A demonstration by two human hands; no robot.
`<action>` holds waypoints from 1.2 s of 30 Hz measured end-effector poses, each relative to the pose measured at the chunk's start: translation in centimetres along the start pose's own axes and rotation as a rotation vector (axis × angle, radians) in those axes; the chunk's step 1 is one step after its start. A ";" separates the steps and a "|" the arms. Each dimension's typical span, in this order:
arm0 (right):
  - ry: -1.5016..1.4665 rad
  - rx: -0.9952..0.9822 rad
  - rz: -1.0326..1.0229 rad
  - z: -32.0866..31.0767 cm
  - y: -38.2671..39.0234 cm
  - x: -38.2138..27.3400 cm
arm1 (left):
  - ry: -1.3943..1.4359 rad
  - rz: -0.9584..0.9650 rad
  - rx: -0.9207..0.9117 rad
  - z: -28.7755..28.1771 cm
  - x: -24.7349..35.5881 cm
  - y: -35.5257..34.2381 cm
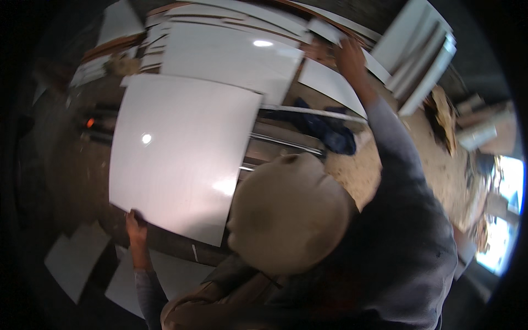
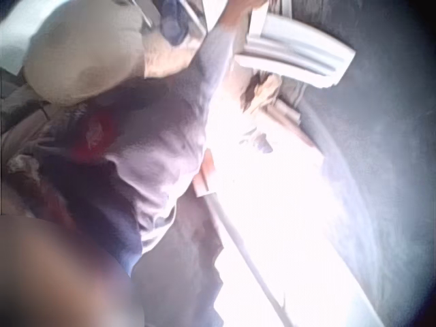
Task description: The person measures and cuts white rectangular panels using a manual tile cutter. They measure the panel, position it on the cutter, score it with the cutting head, and snap it along the scored line. The person repeats this process for multiple panels, wiping the surface with a cloth between cuts.
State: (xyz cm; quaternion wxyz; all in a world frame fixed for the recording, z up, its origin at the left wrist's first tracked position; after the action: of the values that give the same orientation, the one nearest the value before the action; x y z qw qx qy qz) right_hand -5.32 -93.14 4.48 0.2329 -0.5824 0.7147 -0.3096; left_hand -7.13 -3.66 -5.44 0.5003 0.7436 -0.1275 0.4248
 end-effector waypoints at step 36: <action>-1.304 -0.194 1.176 -19.7 -5.8 -8.9 | 0.217 -0.069 0.122 2.1 -1.1 3.1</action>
State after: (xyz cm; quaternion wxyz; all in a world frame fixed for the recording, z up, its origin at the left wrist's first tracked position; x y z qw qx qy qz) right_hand -13.12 -81.86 22.12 0.6653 -0.1985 0.6465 0.3162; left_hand -8.68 -7.19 -4.62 0.4795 0.7262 -0.0208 0.4923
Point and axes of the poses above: each hand's wrist, its own y-axis away from the middle knuckle, its own z-axis out of the palm, x = y × z, the point moved 1 cm from there along -y, towards the middle knuckle, and after that the axes turned 13 degrees about x, right-handed, at the moved point
